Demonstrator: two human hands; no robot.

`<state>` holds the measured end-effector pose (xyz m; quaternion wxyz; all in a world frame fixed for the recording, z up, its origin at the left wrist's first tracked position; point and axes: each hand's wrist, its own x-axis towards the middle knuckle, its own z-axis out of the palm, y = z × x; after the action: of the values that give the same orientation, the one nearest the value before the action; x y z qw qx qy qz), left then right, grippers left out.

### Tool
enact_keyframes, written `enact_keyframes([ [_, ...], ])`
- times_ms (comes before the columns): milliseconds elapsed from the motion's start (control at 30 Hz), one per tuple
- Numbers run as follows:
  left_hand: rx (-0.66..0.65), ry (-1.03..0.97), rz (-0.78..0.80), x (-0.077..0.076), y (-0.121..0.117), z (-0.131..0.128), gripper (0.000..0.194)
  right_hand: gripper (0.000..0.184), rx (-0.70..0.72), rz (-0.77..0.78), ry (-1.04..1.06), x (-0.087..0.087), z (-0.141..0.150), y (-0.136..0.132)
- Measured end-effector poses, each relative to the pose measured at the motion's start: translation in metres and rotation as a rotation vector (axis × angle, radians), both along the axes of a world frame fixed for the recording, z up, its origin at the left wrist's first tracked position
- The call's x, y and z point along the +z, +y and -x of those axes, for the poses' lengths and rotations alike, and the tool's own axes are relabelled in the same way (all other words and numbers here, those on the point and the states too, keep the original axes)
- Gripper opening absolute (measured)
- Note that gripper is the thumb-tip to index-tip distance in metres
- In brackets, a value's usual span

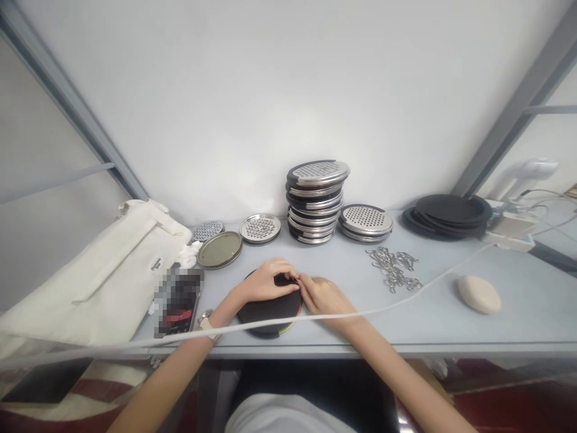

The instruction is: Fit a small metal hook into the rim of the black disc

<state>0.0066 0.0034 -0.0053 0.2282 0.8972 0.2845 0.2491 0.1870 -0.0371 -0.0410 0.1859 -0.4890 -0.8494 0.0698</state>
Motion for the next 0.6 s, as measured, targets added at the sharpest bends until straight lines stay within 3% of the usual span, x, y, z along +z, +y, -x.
enact_keyframes([
  [600,-0.022,-0.039,0.019,0.0,-0.0003,-0.0006,0.013,0.028,-0.102,-0.1,-0.037,-0.0005,0.0043,-0.0016],
])
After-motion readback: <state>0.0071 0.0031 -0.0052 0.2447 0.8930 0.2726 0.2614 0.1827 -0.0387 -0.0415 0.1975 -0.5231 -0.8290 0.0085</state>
